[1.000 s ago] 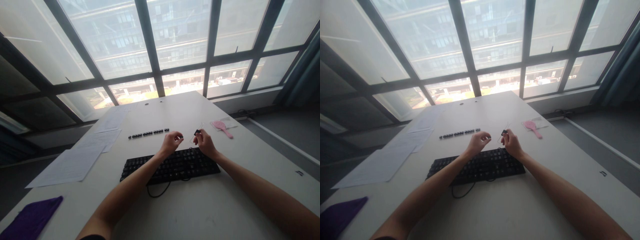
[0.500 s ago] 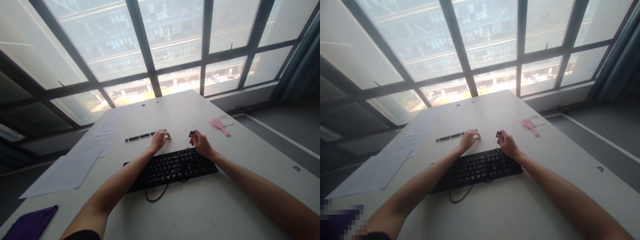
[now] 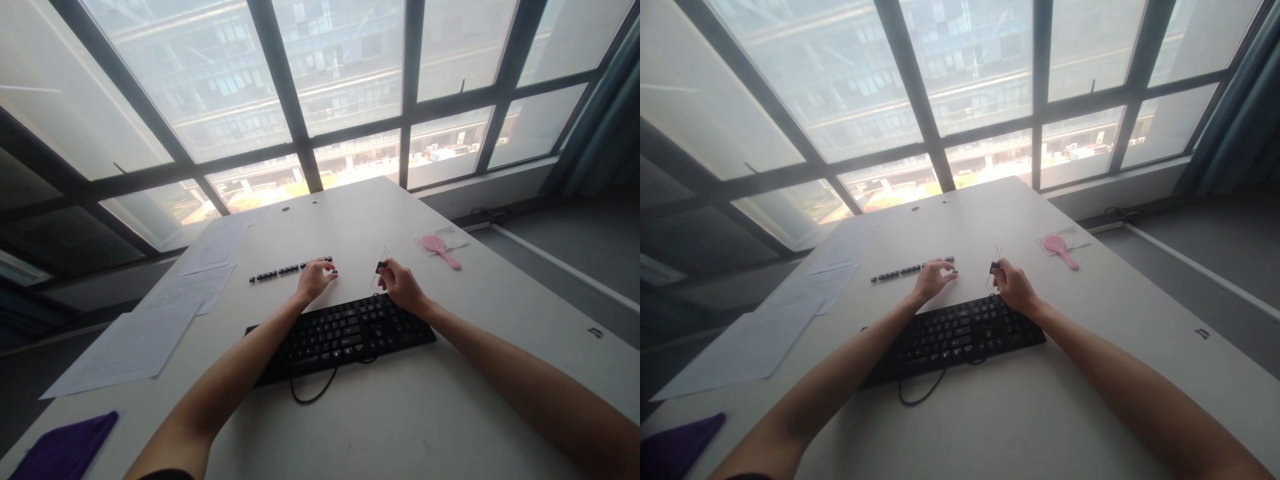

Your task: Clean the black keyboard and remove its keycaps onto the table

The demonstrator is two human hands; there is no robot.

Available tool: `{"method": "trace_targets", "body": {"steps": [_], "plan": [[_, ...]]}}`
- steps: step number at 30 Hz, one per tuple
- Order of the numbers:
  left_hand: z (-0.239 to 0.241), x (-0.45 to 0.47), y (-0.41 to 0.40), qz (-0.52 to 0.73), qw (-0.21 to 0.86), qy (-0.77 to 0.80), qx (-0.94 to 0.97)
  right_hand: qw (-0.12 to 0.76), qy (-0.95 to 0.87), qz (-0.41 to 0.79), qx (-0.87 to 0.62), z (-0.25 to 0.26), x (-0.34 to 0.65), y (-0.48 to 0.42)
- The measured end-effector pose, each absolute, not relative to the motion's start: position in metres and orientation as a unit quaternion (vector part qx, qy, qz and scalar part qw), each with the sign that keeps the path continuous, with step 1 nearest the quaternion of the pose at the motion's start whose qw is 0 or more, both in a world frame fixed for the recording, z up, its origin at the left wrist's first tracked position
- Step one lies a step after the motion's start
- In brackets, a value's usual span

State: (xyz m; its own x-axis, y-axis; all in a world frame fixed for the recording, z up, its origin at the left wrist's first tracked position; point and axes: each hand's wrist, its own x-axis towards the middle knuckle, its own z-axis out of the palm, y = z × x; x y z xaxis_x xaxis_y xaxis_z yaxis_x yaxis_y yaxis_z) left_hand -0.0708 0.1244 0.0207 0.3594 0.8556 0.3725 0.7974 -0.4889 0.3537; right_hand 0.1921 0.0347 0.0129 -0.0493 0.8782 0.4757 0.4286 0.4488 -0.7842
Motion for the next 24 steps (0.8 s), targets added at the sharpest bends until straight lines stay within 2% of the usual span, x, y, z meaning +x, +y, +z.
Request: {"method": "trace_targets", "body": {"steps": [11,24], "plan": [[0.023,-0.055,0.158,0.22,0.008,0.513,0.83,0.49,-0.699,0.22,-0.471,0.014,0.193,0.033],[0.018,-0.062,0.179,0.23,-0.024,0.515,0.826,0.486,-0.701,0.227,-0.47,0.016,0.193,0.032]]}}
